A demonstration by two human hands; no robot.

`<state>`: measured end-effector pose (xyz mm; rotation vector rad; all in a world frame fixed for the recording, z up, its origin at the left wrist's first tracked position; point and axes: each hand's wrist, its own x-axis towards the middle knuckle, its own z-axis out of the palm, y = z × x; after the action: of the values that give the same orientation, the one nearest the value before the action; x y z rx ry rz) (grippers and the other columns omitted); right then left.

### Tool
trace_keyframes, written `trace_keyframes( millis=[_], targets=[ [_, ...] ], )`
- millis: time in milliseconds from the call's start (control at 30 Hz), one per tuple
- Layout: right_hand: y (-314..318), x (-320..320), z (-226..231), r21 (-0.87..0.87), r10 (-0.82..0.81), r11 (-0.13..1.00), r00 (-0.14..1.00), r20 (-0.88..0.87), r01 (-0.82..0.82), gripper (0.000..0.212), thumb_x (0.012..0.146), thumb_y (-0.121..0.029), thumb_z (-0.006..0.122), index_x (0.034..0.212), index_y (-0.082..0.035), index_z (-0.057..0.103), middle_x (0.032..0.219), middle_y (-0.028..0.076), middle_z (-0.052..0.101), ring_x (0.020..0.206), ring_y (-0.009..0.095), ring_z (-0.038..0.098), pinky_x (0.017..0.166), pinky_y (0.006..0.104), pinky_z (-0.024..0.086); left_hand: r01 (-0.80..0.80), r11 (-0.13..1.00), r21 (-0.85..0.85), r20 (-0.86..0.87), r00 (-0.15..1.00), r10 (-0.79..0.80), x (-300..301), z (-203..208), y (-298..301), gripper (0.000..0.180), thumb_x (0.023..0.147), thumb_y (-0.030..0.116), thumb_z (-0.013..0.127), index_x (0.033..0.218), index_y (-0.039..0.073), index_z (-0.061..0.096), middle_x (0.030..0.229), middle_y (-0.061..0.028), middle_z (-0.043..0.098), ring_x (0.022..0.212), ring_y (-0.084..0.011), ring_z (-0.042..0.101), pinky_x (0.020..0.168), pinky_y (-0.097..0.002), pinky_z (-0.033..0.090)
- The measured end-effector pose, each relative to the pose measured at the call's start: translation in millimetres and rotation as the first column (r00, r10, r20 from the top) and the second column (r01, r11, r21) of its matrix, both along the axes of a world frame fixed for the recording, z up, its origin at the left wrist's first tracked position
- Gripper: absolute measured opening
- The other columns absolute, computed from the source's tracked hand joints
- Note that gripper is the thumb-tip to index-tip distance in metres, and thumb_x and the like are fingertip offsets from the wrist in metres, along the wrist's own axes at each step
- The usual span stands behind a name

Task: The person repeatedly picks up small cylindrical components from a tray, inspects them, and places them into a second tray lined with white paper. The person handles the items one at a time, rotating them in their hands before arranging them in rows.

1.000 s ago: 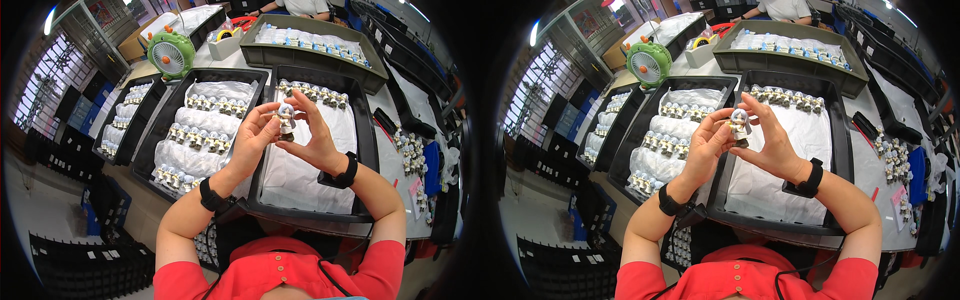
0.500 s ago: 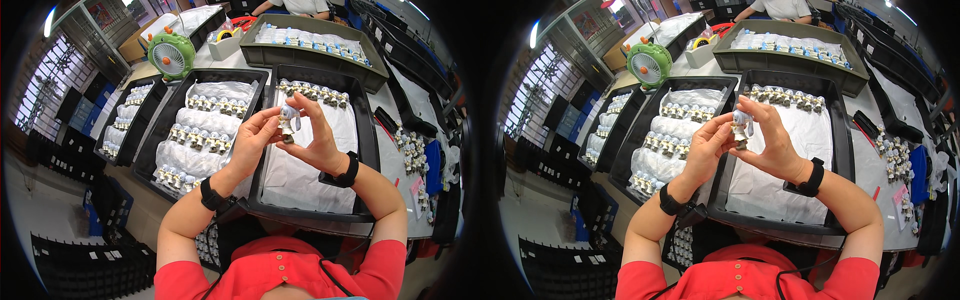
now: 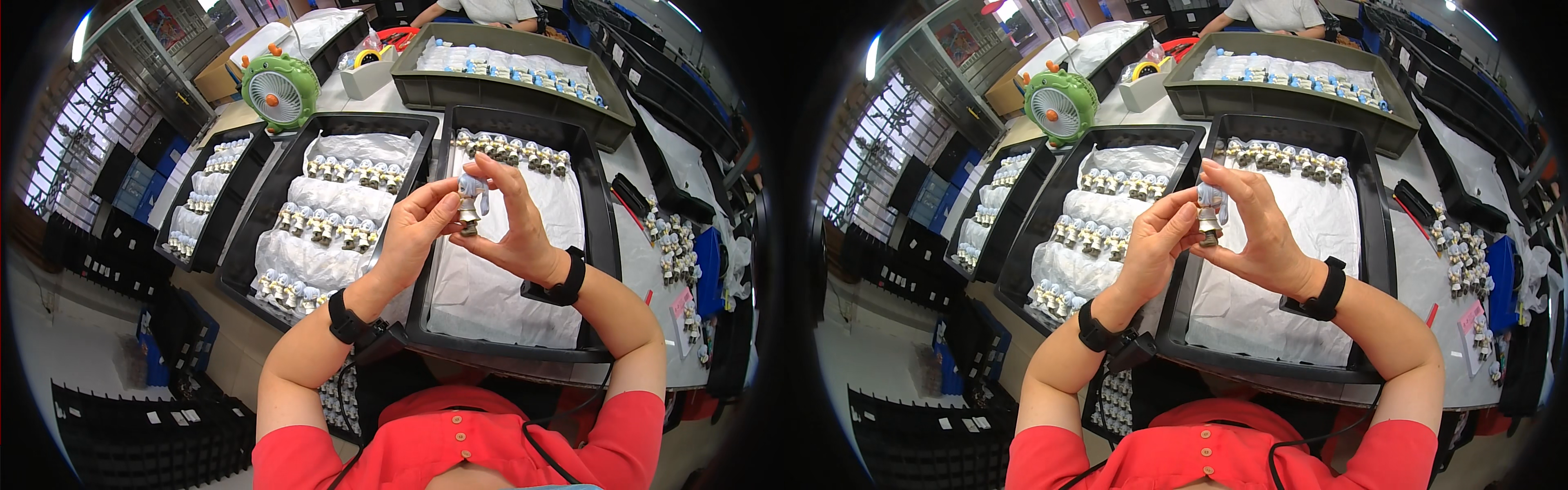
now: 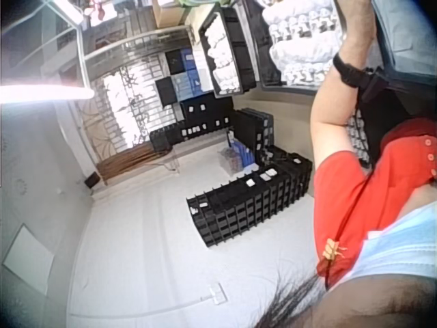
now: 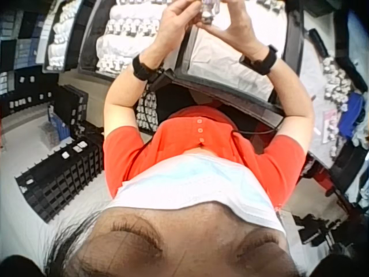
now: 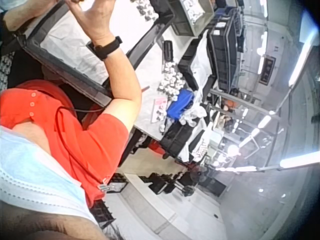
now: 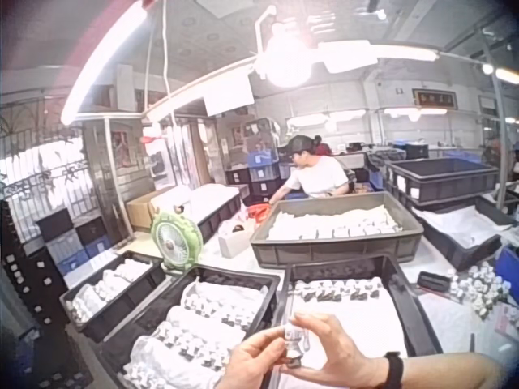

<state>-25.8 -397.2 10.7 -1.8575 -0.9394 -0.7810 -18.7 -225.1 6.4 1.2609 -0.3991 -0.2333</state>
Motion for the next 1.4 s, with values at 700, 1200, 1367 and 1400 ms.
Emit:
trace_keyframes(
  millis=[700,1200,1367,1400],
  targets=[
    [1.3,-0.4,-2.3,-0.086,0.022,0.996,0.997,0.075,-0.016,0.087,0.058,-0.009,0.082,0.132,-0.011,0.037,0.128,0.009,0.047,0.109,0.029,0.047,0.093,0.0383,0.041,0.104,0.994,0.026,0.014,0.994,-0.105,-4.5,6.7,-4.1,0.042,0.088,0.017,0.061,0.122,-0.001,0.047,0.092,-0.0028,0.057,0.086,-0.0143,0.063,0.070,-0.0239,0.052],
    [1.6,-0.7,-1.5,-0.097,0.033,0.995,0.996,0.078,-0.025,0.086,0.058,-0.010,0.082,0.132,-0.010,0.037,0.130,0.009,0.046,0.108,0.029,0.047,0.092,0.0384,0.042,0.119,0.993,0.023,-0.014,0.993,-0.118,-4.2,6.1,-3.5,0.044,0.087,0.018,0.064,0.123,0.000,0.047,0.096,-0.0040,0.059,0.087,-0.0116,0.061,0.073,-0.0237,0.050],
    [2.1,-0.7,-1.5,-0.111,0.028,0.994,0.997,0.068,-0.020,0.085,0.058,-0.011,0.082,0.131,-0.010,0.039,0.123,0.010,0.048,0.107,0.029,0.048,0.091,0.0382,0.042,0.116,0.992,0.037,-0.014,0.993,-0.116,-2.3,2.7,-2.3,0.043,0.087,0.021,0.063,0.122,0.000,0.048,0.095,-0.0040,0.059,0.087,-0.0116,0.061,0.073,-0.0237,0.050],
    [1.8,-0.9,-1.2,-0.120,0.026,0.993,0.998,0.063,-0.018,0.085,0.058,-0.011,0.082,0.131,-0.010,0.039,0.121,0.011,0.048,0.107,0.029,0.048,0.090,0.0381,0.042,0.117,0.992,0.043,-0.010,0.993,-0.117,-2.0,2.9,-2.3,0.043,0.087,0.021,0.063,0.121,0.000,0.048,0.095,-0.0040,0.059,0.087,-0.0116,0.061,0.073,-0.0237,0.050]
  ],
)
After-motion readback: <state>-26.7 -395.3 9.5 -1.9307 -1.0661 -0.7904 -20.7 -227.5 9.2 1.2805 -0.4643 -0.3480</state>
